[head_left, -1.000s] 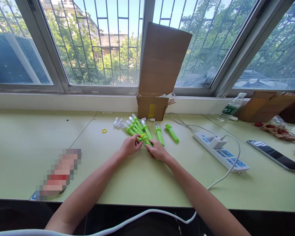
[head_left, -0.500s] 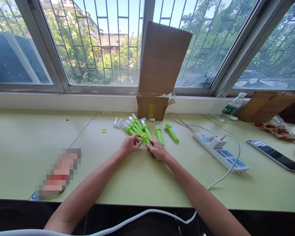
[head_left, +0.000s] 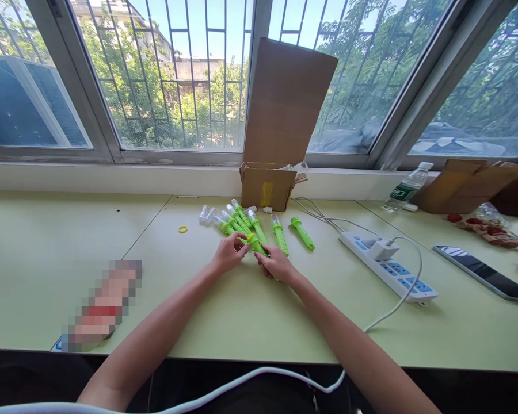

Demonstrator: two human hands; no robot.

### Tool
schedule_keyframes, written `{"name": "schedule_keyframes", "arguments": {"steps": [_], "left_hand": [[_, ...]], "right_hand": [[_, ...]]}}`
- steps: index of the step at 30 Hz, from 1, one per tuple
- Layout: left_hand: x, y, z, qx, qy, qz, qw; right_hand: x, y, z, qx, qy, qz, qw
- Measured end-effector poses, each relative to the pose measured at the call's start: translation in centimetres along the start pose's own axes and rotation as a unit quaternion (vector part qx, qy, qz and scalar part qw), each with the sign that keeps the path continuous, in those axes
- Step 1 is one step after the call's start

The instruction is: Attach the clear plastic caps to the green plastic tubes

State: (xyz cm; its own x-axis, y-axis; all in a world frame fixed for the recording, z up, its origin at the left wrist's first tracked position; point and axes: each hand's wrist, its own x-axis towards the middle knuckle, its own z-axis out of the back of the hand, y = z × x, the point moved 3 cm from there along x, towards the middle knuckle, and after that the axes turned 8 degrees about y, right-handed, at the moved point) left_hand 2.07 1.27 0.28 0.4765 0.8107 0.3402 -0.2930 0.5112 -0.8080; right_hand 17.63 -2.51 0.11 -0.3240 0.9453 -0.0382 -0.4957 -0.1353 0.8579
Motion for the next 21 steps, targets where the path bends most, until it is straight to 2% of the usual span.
{"name": "schedule_keyframes", "arguments": {"steps": [7,11,16,21], "left_hand": [[0.2,0.5,0.1,0.008,-0.011,0.017,1.000],[0.0,0.2,0.3,0.097,-0.023,0.028,0.995],[-0.3,-0.6,0.2,0.215,-0.047,0.049,0.974],[-0.5,-1.3,0.0,0.282,-0.050,0.083,0.954]], "right_hand": [[0.1,-0.2,-0.1,-0.039,0.004,0.007,0.999],[0.0,-0.2,-0.1,-0.054,0.005,0.011,0.998],[-0.3,0.5,0.0,-0.101,0.004,0.029,0.994],[-0.5,1.4,-0.2,-0.202,-0.050,0.074,0.975]]}}
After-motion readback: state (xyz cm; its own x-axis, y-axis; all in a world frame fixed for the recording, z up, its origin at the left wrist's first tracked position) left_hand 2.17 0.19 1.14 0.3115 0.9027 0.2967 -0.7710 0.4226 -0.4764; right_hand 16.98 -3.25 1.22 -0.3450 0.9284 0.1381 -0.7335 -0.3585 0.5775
